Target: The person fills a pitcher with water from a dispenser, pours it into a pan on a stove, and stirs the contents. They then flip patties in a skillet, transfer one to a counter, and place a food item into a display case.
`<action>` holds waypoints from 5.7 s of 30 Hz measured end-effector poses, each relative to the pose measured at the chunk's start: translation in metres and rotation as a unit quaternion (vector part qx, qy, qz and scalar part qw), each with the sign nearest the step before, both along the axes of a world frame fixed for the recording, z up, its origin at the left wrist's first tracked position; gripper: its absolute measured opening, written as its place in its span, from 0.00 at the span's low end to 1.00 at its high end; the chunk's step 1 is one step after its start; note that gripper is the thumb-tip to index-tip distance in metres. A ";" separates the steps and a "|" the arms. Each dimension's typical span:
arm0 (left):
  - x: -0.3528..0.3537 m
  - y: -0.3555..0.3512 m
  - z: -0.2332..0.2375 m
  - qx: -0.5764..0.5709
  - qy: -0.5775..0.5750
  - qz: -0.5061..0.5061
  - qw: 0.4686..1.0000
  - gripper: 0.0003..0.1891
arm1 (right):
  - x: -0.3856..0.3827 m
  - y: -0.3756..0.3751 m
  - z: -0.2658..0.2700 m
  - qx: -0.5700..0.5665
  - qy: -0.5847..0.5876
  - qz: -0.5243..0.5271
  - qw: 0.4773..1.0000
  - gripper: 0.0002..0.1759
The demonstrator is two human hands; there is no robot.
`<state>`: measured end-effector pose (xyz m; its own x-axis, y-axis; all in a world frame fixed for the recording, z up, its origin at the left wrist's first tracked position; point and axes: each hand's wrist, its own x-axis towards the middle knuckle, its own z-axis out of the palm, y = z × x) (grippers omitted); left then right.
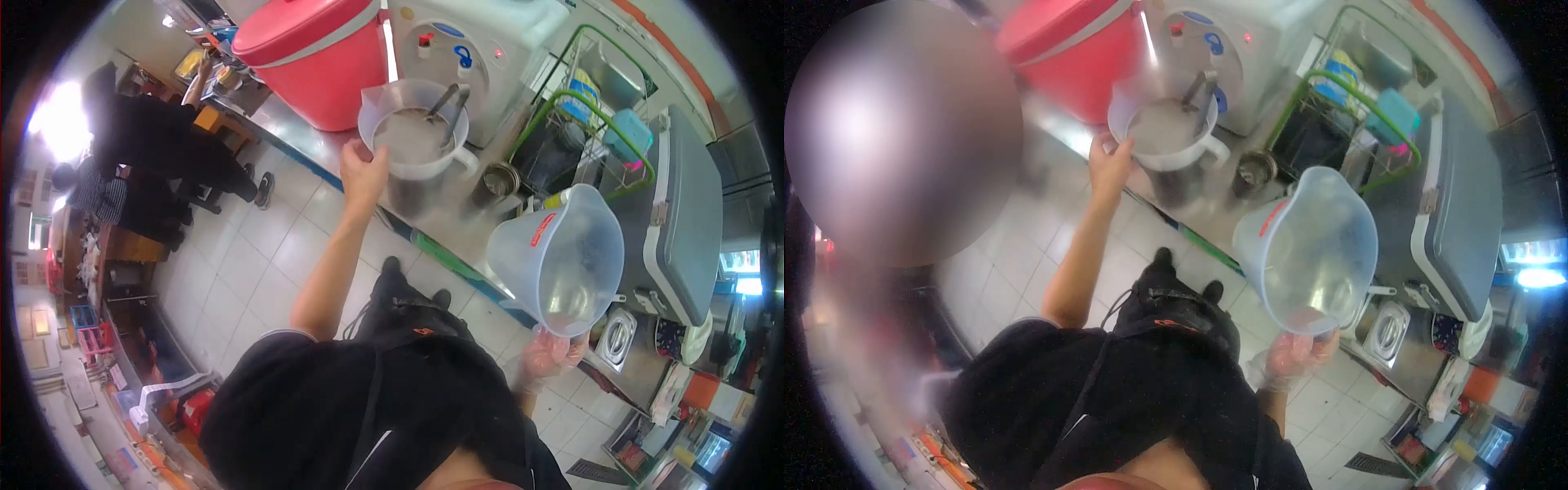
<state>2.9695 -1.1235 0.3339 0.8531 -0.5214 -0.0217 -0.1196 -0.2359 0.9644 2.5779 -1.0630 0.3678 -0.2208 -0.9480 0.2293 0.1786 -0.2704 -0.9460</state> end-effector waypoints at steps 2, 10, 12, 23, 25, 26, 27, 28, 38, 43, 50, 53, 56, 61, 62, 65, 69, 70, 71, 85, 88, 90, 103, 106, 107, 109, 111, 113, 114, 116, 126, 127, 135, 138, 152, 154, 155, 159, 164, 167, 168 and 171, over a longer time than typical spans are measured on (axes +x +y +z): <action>0.006 0.005 0.005 -0.010 0.028 -0.001 1.000 0.28 | 0.031 -0.004 0.014 0.014 -0.060 -0.015 0.998 0.25; 0.000 0.038 0.011 -0.165 -0.273 -0.107 0.942 0.18 | 0.124 -0.026 0.030 0.012 -0.147 -0.192 0.970 0.14; 0.002 0.049 -0.001 -0.151 -0.209 -0.375 0.891 0.20 | 0.149 -0.027 0.056 0.013 -0.312 -0.208 0.927 0.15; -0.123 -0.068 -0.040 -0.271 0.156 -0.293 0.904 0.20 | 0.136 0.038 0.062 -0.056 -0.266 -0.228 0.935 0.12; -0.134 -0.069 -0.037 -0.273 0.207 -0.259 0.903 0.15 | 0.120 0.046 0.060 -0.057 -0.271 -0.251 0.928 0.13; -0.135 -0.073 -0.037 -0.270 0.255 -0.221 0.902 0.11 | 0.112 0.047 0.057 -0.049 -0.278 -0.270 0.920 0.13; -0.139 -0.079 -0.054 -0.256 0.165 -0.198 0.932 0.13 | 0.102 0.046 0.057 -0.046 -0.272 -0.246 0.929 0.13; -0.137 -0.077 -0.045 -0.267 0.151 -0.192 0.932 0.13 | 0.091 0.048 0.053 -0.053 -0.284 -0.233 0.929 0.13; -0.117 -0.009 -0.038 -0.190 0.207 -0.125 0.952 0.21 | 0.020 0.014 0.040 0.008 -0.244 -0.155 0.957 0.16; -0.077 0.024 -0.022 -0.072 0.096 -0.053 0.991 0.28 | 0.015 0.001 0.038 -0.007 -0.179 -0.114 0.977 0.18; -0.036 0.042 -0.006 0.045 -0.027 0.078 0.996 0.30 | 0.004 -0.009 0.010 -0.109 -0.014 -0.184 0.977 0.24; -0.024 0.045 -0.007 0.040 -0.014 0.093 0.995 0.27 | -0.016 -0.011 -0.015 -0.149 0.038 -0.112 0.982 0.29; -0.009 0.050 -0.005 0.016 -0.026 0.099 0.995 0.23 | 0.001 -0.013 -0.019 -0.253 0.114 -0.144 0.950 0.34; 0.036 0.058 -0.020 0.023 -0.040 0.068 0.997 0.20 | 0.013 -0.018 -0.030 -0.237 0.073 -0.024 0.969 0.33; 0.043 0.057 -0.020 0.023 -0.077 0.069 0.994 0.20 | 0.013 -0.013 -0.034 -0.217 0.063 -0.018 0.974 0.34; 0.068 0.057 -0.012 -0.011 -0.005 0.027 1.000 0.16 | 0.050 -0.010 -0.028 -0.155 0.023 -0.100 0.983 0.33; 0.125 0.062 -0.036 -0.044 0.034 -0.021 0.998 0.13 | 0.122 -0.022 0.021 0.030 -0.182 -0.220 0.958 0.30; 0.134 0.064 -0.036 -0.041 0.036 -0.034 0.998 0.13 | 0.126 -0.026 0.012 0.057 -0.101 -0.186 0.976 0.28; 0.142 0.065 -0.034 -0.037 0.033 -0.043 0.998 0.14 | 0.133 -0.033 0.008 0.109 -0.021 -0.162 0.980 0.26; 0.162 0.063 -0.024 -0.034 0.043 -0.105 0.993 0.13 | 0.296 -0.198 -0.016 0.164 0.320 0.029 0.933 0.39; 0.166 0.054 -0.021 -0.035 0.024 -0.137 0.990 0.14 | 0.303 -0.231 -0.049 0.137 0.324 0.019 0.936 0.39; 0.167 0.053 -0.021 -0.045 0.052 -0.161 0.985 0.14 | 0.313 -0.242 -0.054 0.134 0.306 0.026 0.942 0.36; 0.145 0.054 -0.012 0.027 0.061 -0.197 0.978 0.14 | 0.367 -0.272 -0.091 0.067 0.010 -0.005 0.998 0.15; 0.140 0.052 -0.003 0.031 0.070 -0.232 0.970 0.14 | 0.370 -0.281 -0.088 0.103 -0.007 0.027 0.994 0.15; 0.139 0.055 -0.006 0.025 0.131 -0.256 0.958 0.14 | 0.371 -0.284 -0.089 0.112 -0.031 0.036 0.993 0.15; 0.139 0.054 -0.010 0.020 0.190 -0.277 0.942 0.14 | 0.371 -0.288 -0.086 0.109 -0.041 0.035 0.993 0.14; 0.137 0.052 -0.011 0.035 0.161 -0.293 0.942 0.14 | 0.373 -0.290 -0.093 0.113 -0.047 0.034 0.992 0.13; 0.137 0.045 -0.011 0.051 0.160 -0.302 0.939 0.13 | 0.376 -0.294 -0.107 0.050 -0.051 -0.006 0.997 0.11; 0.135 0.043 -0.010 0.062 0.158 -0.312 0.935 0.12 | 0.374 -0.292 -0.107 0.061 -0.046 -0.011 0.997 0.11; 0.131 0.039 -0.011 0.059 0.161 -0.326 0.930 0.12 | 0.372 -0.293 -0.096 0.085 -0.048 0.016 0.995 0.11; 0.124 0.012 -0.011 0.046 0.151 -0.405 0.901 0.12 | 0.361 -0.308 -0.113 0.022 -0.047 0.006 0.999 0.14; 0.123 0.012 -0.011 0.045 0.149 -0.405 0.901 0.12 | 0.357 -0.307 -0.111 0.028 -0.037 0.030 0.998 0.14; 0.156 -0.069 0.022 -0.206 -0.045 -0.216 0.953 0.09 | 0.353 -0.302 -0.090 0.062 0.007 0.056 0.997 0.15; 0.149 -0.152 0.098 -0.138 -0.320 -0.302 0.888 0.12 | 0.355 -0.305 -0.101 0.067 -0.028 0.060 0.996 0.13; 0.136 -0.241 0.069 -0.149 -0.527 -0.276 0.790 0.10 | 0.354 -0.307 -0.101 0.063 -0.026 0.067 0.995 0.12; 0.135 -0.239 0.070 -0.146 -0.497 -0.263 0.814 0.10 | 0.356 -0.312 -0.108 0.049 -0.029 0.061 0.996 0.13; 0.133 -0.236 0.069 -0.141 -0.466 -0.254 0.836 0.11 | 0.356 -0.313 -0.113 0.039 -0.033 0.052 0.997 0.13; 0.128 -0.223 0.067 -0.134 -0.392 -0.208 0.886 0.12 | 0.351 -0.317 -0.120 0.011 0.029 0.030 0.999 0.14; 0.125 -0.204 0.087 -0.004 -0.259 -0.171 0.951 0.13 | 0.357 -0.306 -0.104 0.053 -0.006 0.021 0.998 0.16; 0.140 -0.196 0.086 -0.055 -0.186 -0.186 0.963 0.14 | 0.355 -0.308 -0.108 0.039 -0.003 0.018 0.999 0.15; 0.144 -0.192 0.079 -0.054 -0.185 -0.182 0.964 0.14 | 0.355 -0.309 -0.108 0.040 -0.001 0.022 0.999 0.15; 0.149 -0.169 0.055 -0.074 -0.235 -0.209 0.947 0.19 | 0.354 -0.303 -0.102 0.028 0.007 0.008 1.000 0.13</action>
<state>3.1186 -1.2924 0.3887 0.4699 -0.7829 0.4077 -0.5961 0.0592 0.8007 2.9319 -1.3655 0.2658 -0.2017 -0.9631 0.1783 0.1688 -0.2135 -0.9623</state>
